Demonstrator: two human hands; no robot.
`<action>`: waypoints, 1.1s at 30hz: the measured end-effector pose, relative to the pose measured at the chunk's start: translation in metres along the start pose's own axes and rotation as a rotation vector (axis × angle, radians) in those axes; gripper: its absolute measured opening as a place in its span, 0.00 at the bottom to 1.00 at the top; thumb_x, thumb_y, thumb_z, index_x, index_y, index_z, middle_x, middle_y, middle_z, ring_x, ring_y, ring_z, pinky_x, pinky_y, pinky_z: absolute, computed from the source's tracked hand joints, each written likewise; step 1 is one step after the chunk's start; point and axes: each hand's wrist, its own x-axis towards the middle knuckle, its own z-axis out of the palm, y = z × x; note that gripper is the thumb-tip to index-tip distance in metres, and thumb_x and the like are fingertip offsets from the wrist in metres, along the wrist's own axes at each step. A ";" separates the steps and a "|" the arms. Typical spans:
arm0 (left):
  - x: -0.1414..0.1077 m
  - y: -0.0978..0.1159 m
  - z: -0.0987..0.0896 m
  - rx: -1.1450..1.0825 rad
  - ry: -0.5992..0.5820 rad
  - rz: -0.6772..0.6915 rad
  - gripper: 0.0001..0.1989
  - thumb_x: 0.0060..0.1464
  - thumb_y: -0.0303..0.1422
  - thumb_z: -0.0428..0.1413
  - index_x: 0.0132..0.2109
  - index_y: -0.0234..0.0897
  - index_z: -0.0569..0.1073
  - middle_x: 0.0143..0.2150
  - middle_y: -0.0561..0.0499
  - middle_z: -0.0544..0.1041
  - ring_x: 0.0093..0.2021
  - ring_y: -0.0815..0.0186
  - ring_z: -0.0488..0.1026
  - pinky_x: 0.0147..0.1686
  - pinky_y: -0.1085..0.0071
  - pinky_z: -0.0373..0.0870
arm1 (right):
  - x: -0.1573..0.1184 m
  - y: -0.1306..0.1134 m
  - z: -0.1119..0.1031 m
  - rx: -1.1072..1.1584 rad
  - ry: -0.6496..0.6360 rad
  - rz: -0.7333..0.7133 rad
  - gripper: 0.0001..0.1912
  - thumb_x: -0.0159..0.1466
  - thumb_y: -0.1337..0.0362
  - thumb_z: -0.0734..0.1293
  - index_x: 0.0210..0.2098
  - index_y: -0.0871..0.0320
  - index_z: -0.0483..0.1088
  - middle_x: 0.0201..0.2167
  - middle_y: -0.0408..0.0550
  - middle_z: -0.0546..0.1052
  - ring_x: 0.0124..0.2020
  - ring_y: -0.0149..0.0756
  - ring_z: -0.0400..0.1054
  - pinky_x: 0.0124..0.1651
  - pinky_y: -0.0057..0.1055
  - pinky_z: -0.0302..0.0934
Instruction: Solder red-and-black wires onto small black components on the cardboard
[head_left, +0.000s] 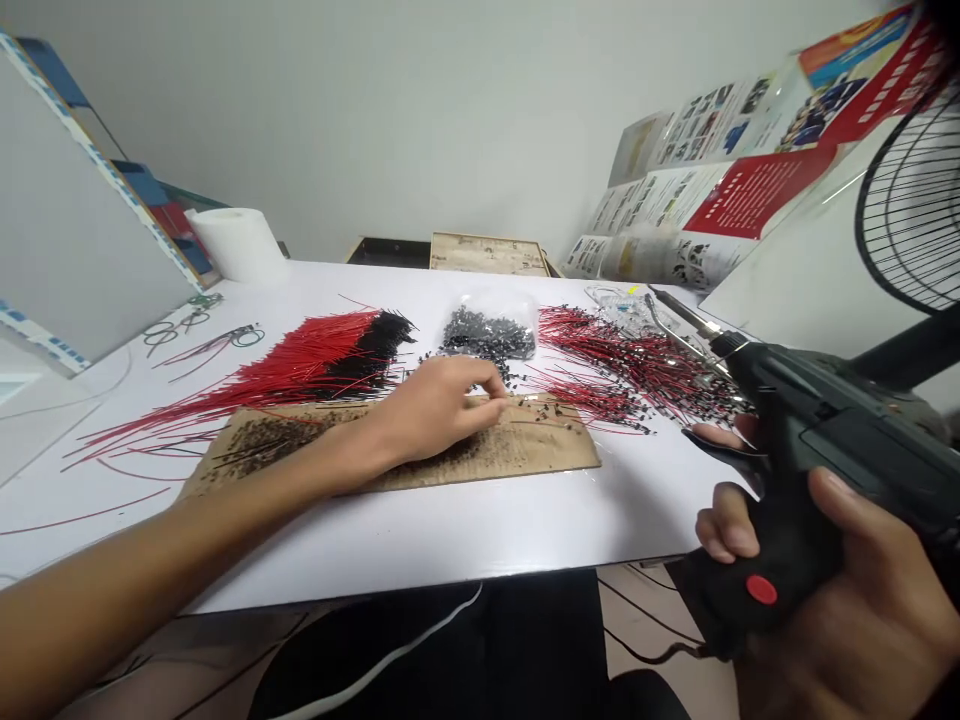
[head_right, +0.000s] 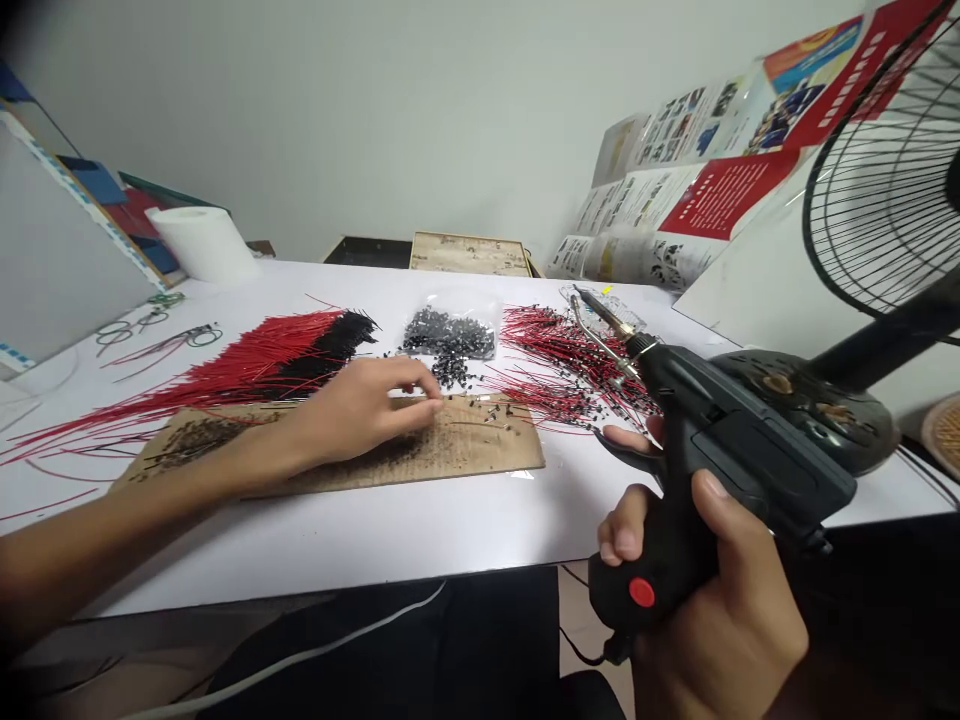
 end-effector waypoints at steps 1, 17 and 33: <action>0.017 0.005 0.009 -0.005 -0.019 -0.014 0.08 0.67 0.34 0.60 0.41 0.37 0.83 0.42 0.49 0.87 0.42 0.64 0.80 0.50 0.64 0.73 | 0.000 -0.002 -0.002 0.017 0.022 0.012 0.12 0.66 0.57 0.72 0.43 0.56 0.86 0.47 0.50 0.86 0.18 0.26 0.61 0.19 0.29 0.61; -0.038 -0.080 -0.111 0.270 -0.093 -0.127 0.23 0.68 0.55 0.58 0.52 0.44 0.87 0.51 0.48 0.88 0.47 0.59 0.82 0.52 0.64 0.75 | 0.003 0.061 -0.005 -0.095 -0.124 0.272 0.29 0.57 0.41 0.82 0.40 0.63 0.88 0.15 0.46 0.70 0.16 0.35 0.64 0.18 0.27 0.59; -0.102 -0.162 -0.133 0.420 0.032 -0.170 0.18 0.71 0.48 0.56 0.48 0.41 0.85 0.47 0.45 0.85 0.47 0.58 0.79 0.49 0.62 0.69 | -0.015 0.070 0.009 -0.367 -0.234 0.365 0.27 0.61 0.40 0.78 0.22 0.54 0.71 0.18 0.48 0.69 0.18 0.37 0.60 0.17 0.31 0.56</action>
